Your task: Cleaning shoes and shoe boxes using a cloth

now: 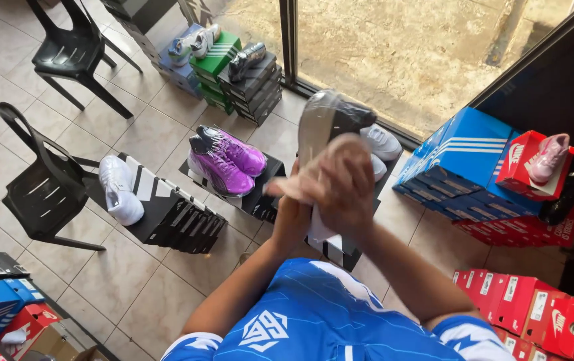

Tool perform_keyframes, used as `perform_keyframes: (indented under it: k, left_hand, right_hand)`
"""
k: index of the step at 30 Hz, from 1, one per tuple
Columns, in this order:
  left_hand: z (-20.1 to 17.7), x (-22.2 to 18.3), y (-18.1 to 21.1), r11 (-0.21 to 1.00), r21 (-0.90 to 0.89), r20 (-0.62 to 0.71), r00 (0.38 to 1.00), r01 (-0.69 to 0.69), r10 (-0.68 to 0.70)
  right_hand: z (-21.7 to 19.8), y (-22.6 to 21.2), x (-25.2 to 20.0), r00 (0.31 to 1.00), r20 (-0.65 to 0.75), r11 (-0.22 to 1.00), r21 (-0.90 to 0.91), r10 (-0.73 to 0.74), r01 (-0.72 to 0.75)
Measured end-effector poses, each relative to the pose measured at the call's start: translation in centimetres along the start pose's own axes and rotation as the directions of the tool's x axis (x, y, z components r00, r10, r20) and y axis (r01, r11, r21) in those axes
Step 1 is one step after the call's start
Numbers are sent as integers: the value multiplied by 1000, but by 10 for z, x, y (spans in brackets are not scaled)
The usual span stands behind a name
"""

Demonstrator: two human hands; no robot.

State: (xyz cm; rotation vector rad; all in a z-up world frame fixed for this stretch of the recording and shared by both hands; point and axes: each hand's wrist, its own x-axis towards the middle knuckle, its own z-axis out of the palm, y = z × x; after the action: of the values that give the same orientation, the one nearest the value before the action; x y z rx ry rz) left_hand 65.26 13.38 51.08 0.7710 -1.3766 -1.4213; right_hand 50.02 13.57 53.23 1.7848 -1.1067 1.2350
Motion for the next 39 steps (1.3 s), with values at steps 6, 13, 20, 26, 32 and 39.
perform_keyframes:
  k: [6,13,20,26,32,39]
  left_hand:
    - [4,-3,14,995,103,40,999,-13,9]
    - [9,-7,9,857,-410,75,948,312,-309]
    - [-27,14,-43,760,-590,57,953,274,-299]
    - [-13,44,44,928,-348,47,991,137,-129]
    - [-35,24,-35,785,-601,59,988,148,-141]
    - [-5,17,-48,534,-727,144,856,432,-496]
  right_hand:
    - [-25,72,88,847,426,916,96,317,-391]
    - [-14,89,50,548,587,243,518,597,-820]
    - [-9,-9,-56,502,325,191,657,801,-729]
    - [-38,3,-47,613,448,-106,853,650,-511]
    - [-21,-54,-13,755,47,547,659,654,-516]
    - [1,35,53,921,-94,807,522,378,-278]
